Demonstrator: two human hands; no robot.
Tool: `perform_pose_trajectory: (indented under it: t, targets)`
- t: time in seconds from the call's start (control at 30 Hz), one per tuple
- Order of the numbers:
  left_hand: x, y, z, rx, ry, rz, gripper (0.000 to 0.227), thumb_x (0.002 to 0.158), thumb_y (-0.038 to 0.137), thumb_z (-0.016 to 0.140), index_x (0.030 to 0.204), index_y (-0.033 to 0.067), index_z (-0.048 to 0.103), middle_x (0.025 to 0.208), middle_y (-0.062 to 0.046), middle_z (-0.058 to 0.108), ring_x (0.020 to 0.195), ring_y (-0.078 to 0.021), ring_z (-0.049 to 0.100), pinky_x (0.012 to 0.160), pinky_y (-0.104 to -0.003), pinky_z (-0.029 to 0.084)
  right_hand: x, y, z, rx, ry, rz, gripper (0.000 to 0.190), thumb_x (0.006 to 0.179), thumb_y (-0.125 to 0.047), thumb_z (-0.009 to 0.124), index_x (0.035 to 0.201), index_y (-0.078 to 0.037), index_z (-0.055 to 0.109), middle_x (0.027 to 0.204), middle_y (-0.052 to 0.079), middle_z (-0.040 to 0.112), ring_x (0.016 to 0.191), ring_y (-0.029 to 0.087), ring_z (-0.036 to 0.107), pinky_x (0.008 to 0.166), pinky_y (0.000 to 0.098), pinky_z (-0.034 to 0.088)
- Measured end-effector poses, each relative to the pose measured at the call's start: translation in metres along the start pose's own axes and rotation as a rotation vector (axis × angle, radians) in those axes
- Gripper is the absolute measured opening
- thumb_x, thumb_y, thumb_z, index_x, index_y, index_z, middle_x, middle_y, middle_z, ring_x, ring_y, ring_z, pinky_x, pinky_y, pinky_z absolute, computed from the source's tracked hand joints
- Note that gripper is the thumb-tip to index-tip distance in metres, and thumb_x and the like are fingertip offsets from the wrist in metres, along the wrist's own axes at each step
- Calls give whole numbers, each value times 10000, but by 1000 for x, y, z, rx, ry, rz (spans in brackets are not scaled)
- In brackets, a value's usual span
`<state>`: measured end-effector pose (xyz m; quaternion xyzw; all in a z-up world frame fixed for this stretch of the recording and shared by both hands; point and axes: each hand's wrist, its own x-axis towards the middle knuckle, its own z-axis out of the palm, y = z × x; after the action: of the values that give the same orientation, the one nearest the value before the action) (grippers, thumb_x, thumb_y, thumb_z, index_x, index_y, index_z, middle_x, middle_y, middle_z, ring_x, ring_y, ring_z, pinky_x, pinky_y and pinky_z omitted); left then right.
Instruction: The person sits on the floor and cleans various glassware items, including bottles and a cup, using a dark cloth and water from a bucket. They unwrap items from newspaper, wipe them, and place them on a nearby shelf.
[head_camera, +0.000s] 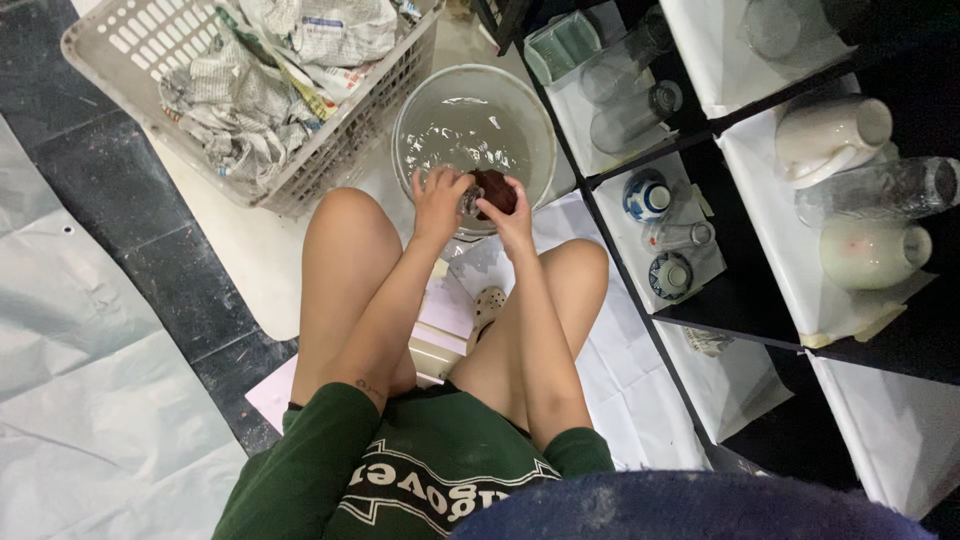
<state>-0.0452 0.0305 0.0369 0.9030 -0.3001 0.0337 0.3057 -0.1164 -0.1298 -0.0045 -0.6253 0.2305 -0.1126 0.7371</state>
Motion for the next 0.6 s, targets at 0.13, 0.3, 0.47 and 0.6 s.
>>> perform_pose_trajectory:
  t: [0.13,0.3,0.47,0.6]
  targets:
    - [-2,-1,7,112,-28,-60,630,641,12,793,1226,210,666,1257,-59,619,1287,-314,496,1161,-627,212,-5,7,7,-252,-9,-288,568,831,-78,844,1333,-102,579,1239,89,625,1120,204,639,963,331,557]
    - [-6,-7,21,79,121,-168,548,728,11,772,1224,221,671,1262,-35,624,1297,-299,494,1180,-609,212,-31,-11,19,-553,-76,-439,539,772,-109,887,1240,-108,618,1234,153,559,1087,290,641,921,370,564]
    - [0,-6,30,-259,212,-373,534,713,46,810,1213,159,660,1172,-65,651,1258,-312,533,1135,-518,302,-29,-9,16,-545,-44,-398,543,795,-143,883,1258,-92,603,1216,153,578,1090,308,650,939,374,561]
    - [15,-20,53,-867,384,-532,696,722,33,834,1338,61,511,1224,-95,649,1153,-246,624,1018,-388,477,-16,19,7,-626,132,-343,543,783,-182,906,1222,-93,599,1129,149,632,1036,307,667,898,382,552]
